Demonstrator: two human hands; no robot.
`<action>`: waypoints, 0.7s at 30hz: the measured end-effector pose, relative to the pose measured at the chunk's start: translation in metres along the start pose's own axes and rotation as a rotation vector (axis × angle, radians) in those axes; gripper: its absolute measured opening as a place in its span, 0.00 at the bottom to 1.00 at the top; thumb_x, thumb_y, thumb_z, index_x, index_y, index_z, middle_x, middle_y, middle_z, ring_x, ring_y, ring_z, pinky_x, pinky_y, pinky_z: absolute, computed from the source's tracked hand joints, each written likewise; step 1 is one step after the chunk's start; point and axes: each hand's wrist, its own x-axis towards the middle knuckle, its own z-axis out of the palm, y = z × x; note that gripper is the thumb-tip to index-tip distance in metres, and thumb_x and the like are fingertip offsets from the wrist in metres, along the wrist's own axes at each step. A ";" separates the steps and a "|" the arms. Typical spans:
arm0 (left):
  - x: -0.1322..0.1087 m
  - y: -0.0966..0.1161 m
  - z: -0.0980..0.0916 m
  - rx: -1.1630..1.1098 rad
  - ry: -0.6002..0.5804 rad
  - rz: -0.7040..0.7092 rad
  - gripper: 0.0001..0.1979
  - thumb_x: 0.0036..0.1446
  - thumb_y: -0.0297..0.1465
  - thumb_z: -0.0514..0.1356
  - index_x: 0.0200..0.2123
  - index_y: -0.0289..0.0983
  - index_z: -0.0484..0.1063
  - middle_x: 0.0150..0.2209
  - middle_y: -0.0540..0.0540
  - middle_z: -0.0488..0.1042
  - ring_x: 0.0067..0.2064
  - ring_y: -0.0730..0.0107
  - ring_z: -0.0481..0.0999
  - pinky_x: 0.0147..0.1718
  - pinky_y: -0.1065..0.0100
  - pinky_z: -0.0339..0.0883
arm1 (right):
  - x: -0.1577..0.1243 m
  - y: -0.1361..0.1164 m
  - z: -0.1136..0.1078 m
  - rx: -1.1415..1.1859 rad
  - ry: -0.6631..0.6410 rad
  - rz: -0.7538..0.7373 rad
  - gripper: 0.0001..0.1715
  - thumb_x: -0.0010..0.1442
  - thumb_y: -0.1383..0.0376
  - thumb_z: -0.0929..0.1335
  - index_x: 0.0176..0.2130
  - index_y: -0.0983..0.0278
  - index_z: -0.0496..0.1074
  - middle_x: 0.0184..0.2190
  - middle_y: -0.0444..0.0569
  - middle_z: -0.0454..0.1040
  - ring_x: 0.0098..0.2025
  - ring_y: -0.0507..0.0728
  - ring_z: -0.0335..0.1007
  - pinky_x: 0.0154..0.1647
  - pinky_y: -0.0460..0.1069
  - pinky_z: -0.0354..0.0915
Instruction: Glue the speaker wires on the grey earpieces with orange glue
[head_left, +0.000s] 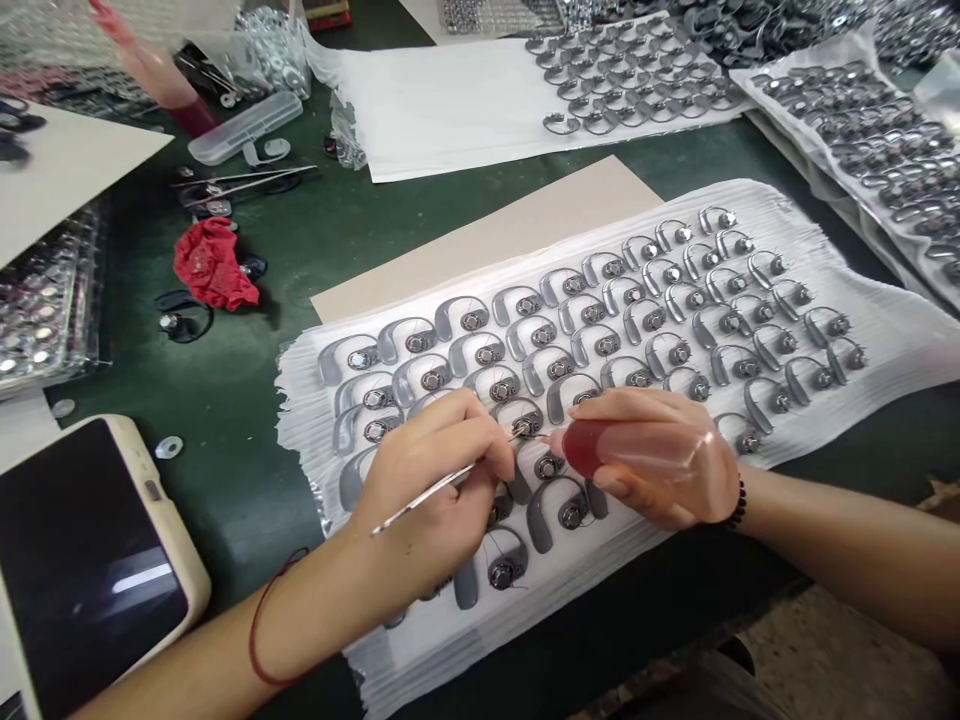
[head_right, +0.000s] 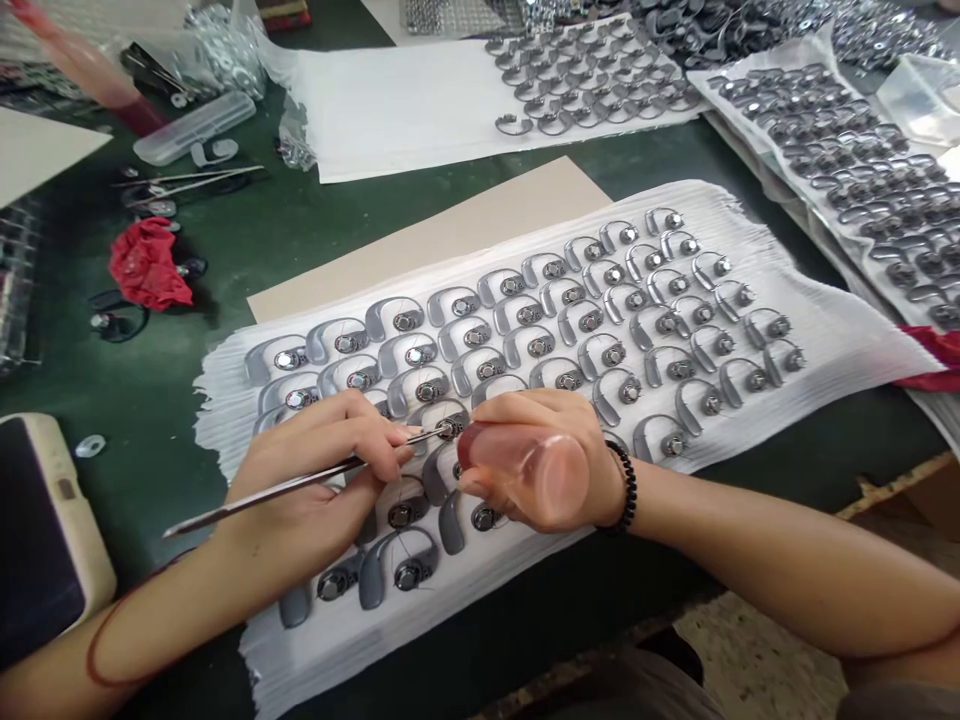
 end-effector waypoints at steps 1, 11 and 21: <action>0.000 0.000 0.000 -0.003 0.002 0.005 0.14 0.47 0.14 0.52 0.21 0.38 0.65 0.28 0.53 0.67 0.32 0.78 0.72 0.29 0.77 0.65 | 0.001 0.000 -0.001 -0.013 -0.008 -0.004 0.18 0.61 0.53 0.61 0.37 0.67 0.67 0.25 0.48 0.71 0.25 0.48 0.65 0.24 0.44 0.62; 0.003 0.000 0.000 0.002 0.006 0.013 0.14 0.47 0.13 0.52 0.21 0.37 0.65 0.28 0.53 0.68 0.31 0.79 0.71 0.27 0.78 0.63 | 0.004 -0.001 -0.002 -0.072 0.010 -0.043 0.19 0.61 0.54 0.60 0.34 0.68 0.65 0.23 0.50 0.70 0.23 0.50 0.65 0.23 0.46 0.61; 0.002 0.002 0.000 0.037 0.017 0.017 0.12 0.53 0.19 0.53 0.21 0.37 0.66 0.27 0.52 0.68 0.31 0.79 0.71 0.28 0.78 0.63 | 0.006 -0.003 -0.006 -0.071 -0.048 -0.047 0.21 0.62 0.53 0.59 0.34 0.69 0.66 0.24 0.50 0.71 0.24 0.48 0.65 0.26 0.45 0.62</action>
